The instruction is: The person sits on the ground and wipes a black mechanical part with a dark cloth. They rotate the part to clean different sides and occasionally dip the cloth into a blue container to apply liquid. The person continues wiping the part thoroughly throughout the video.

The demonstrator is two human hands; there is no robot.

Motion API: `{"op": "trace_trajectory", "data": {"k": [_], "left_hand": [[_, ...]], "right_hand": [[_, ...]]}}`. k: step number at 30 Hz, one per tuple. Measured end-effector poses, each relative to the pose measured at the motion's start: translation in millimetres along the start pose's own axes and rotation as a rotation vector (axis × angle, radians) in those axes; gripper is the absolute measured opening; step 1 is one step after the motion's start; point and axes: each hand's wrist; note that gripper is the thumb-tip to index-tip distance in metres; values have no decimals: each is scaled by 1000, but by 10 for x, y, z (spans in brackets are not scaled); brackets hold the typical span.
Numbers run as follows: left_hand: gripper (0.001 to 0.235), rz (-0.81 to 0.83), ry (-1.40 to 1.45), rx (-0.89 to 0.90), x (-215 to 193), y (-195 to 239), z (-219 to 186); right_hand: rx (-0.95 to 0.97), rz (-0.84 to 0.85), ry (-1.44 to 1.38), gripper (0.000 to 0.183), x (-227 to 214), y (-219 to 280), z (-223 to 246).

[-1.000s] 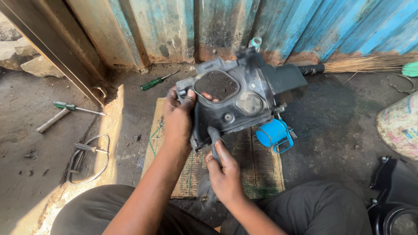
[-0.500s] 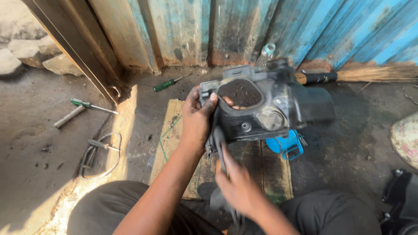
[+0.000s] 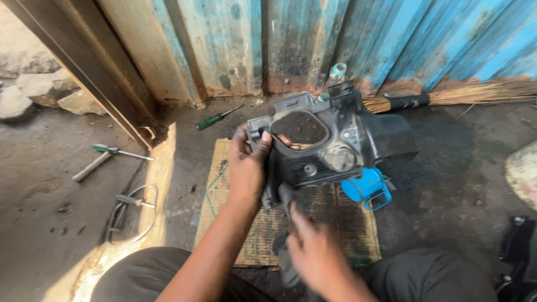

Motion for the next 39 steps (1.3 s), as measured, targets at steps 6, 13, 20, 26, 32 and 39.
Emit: {"op": "trace_trajectory", "data": {"k": [6,13,20,26,32,39], "left_hand": [[22,-17,46,-41,123,53,128],[16,-59,139,-67,87,178,3],[14,-94,54,-74,199,149,206],[18,-64,-18,-76,69,151,156],[17,-47,-15,-39,63,125,222],[24,-51,35,-8,-25,96,142]], "right_hand": [[100,-75,290,64,-94,-253,-36],[-3,-183,403,56,-242,-209,-217],[209,-93,394,68,-418,-280,-253],[-28,80,50,63,-10,-208,-310],[121,-169,533,56,-362,-266,-444],[-56,56,-113,61,130,-162,-321]]}}
Point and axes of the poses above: each hand's wrist, its own y-axis away from the middle knuckle, its own x-axis out of the palm, z = x × y, and after that the axes turned 5 degrees about z, right-handed
